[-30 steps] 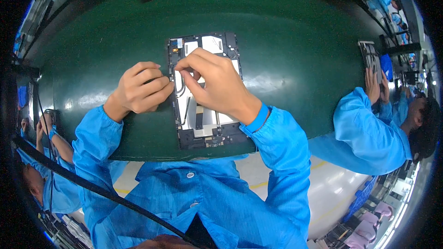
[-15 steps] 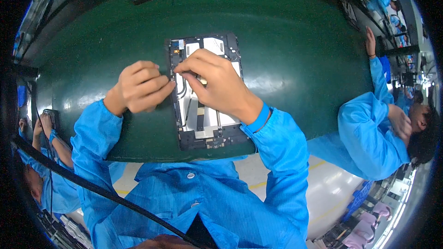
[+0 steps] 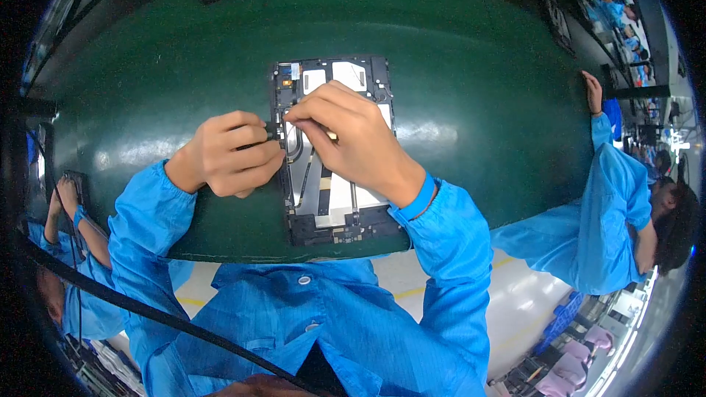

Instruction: The person connects internal ribbon cables to a circuit board inside a tablet's internal housing by hand.

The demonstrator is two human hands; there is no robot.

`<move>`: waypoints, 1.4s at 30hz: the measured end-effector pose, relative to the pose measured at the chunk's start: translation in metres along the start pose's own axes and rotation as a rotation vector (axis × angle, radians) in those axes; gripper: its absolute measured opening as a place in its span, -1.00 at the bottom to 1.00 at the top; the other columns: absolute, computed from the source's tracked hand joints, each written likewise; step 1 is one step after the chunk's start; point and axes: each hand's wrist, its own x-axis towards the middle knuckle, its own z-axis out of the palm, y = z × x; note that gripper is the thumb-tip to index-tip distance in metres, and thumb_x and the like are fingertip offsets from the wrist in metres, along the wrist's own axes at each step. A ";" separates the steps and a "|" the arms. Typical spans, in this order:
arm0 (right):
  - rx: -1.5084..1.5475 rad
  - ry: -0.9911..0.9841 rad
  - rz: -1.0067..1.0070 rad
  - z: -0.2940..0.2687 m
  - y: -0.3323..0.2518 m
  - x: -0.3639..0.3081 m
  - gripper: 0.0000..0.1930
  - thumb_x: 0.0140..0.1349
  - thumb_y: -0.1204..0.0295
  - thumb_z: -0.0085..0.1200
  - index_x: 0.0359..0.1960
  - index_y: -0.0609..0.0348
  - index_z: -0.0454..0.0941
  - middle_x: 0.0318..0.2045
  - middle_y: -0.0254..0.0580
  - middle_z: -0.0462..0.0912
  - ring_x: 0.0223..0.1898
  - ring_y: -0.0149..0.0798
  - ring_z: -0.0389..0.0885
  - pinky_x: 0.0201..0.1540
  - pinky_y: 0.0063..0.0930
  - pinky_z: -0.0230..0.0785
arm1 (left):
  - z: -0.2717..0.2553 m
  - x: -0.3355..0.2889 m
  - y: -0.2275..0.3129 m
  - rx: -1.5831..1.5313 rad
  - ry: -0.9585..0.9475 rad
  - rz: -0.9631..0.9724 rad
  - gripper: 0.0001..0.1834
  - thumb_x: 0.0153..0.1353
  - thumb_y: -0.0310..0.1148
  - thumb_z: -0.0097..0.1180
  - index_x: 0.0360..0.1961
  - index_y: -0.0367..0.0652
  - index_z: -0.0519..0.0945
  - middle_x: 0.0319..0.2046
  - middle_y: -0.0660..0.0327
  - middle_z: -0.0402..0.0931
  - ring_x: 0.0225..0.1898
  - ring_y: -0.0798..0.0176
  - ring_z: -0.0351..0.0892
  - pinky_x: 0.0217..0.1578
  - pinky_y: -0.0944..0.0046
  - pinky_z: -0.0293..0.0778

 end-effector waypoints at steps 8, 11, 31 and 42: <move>0.002 0.000 -0.010 0.000 0.000 0.000 -0.76 0.26 0.75 0.39 -0.09 0.21 0.84 -0.19 -0.16 0.79 -0.27 -0.28 0.78 -0.30 -0.44 0.61 | -0.005 0.003 0.000 -0.005 -0.029 0.002 -0.65 -0.25 -0.31 0.24 -0.37 -0.27 0.72 -0.26 0.12 0.70 -0.32 0.14 0.63 -0.28 0.17 0.59; 0.011 0.004 -0.011 0.000 0.000 0.000 -0.76 0.26 0.76 0.39 -0.09 0.22 0.84 -0.19 -0.16 0.79 -0.27 -0.27 0.78 -0.29 -0.43 0.62 | -0.002 0.002 0.002 0.002 0.025 0.041 -0.64 -0.24 -0.31 0.23 -0.36 -0.27 0.73 -0.25 0.11 0.70 -0.33 0.14 0.62 -0.30 0.18 0.57; 0.049 0.022 -0.013 0.002 0.000 0.002 -0.76 0.24 0.75 0.39 -0.10 0.24 0.83 -0.15 -0.13 0.81 -0.20 -0.23 0.83 -0.23 -0.42 0.67 | -0.008 0.003 -0.015 -0.006 -0.053 -0.065 -0.70 -0.06 -0.33 0.33 -0.27 -0.25 0.76 -0.22 0.15 0.69 -0.29 0.14 0.64 -0.31 0.18 0.56; 0.400 -0.023 0.285 -0.002 0.006 0.009 -0.82 0.46 0.71 0.27 0.05 0.44 0.75 0.02 -0.01 0.83 0.07 -0.21 0.87 0.22 -0.34 0.72 | -0.009 0.000 -0.019 0.063 -0.044 -0.025 -0.73 -0.05 -0.38 0.37 -0.28 -0.26 0.76 -0.17 0.15 0.70 -0.32 0.19 0.62 -0.34 0.21 0.53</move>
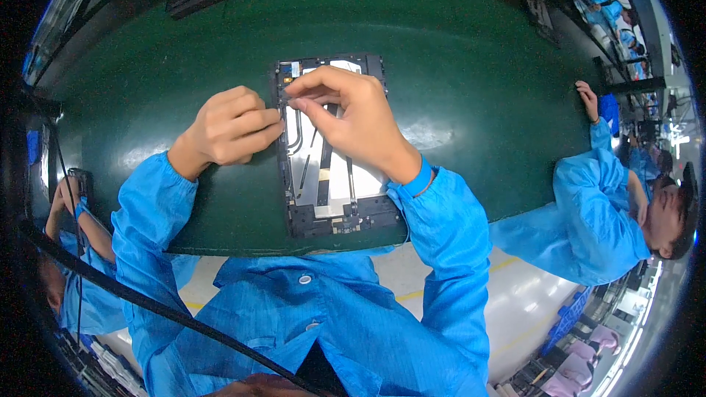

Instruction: The person connects internal ribbon cables to a circuit board inside a tablet's internal housing by hand.

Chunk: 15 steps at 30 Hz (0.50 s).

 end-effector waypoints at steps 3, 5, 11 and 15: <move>0.064 0.003 0.071 0.002 -0.002 0.001 -0.82 0.47 0.70 0.27 0.05 0.45 0.73 0.03 0.01 0.83 0.10 -0.19 0.87 0.23 -0.35 0.72 | -0.001 0.000 0.007 0.006 0.023 0.067 -0.72 -0.07 -0.36 0.37 -0.29 -0.26 0.76 -0.19 0.15 0.70 -0.34 0.22 0.60 -0.36 0.23 0.51; 0.081 0.007 0.114 0.002 -0.002 0.000 -0.82 0.47 0.70 0.28 0.05 0.46 0.73 0.02 0.02 0.83 0.12 -0.18 0.87 0.23 -0.36 0.72 | 0.001 0.001 0.010 -0.001 0.041 0.095 -0.72 -0.08 -0.36 0.36 -0.30 -0.26 0.75 -0.20 0.15 0.69 -0.36 0.23 0.58 -0.37 0.24 0.50; 0.039 0.021 0.080 0.003 -0.002 0.000 -0.84 0.47 0.70 0.29 0.03 0.47 0.72 -0.03 0.02 0.85 0.09 -0.18 0.89 0.20 -0.39 0.74 | 0.006 -0.003 0.010 -0.012 0.024 0.060 -0.75 -0.07 -0.33 0.34 -0.34 -0.23 0.72 -0.23 0.17 0.68 -0.37 0.23 0.56 -0.39 0.24 0.47; 0.032 0.015 0.078 0.003 -0.001 0.000 -0.85 0.47 0.70 0.28 0.02 0.47 0.72 -0.03 0.01 0.85 0.09 -0.18 0.89 0.21 -0.40 0.74 | 0.006 -0.003 0.010 -0.039 0.021 0.042 -0.74 -0.08 -0.32 0.33 -0.34 -0.23 0.72 -0.22 0.17 0.69 -0.36 0.22 0.57 -0.38 0.22 0.49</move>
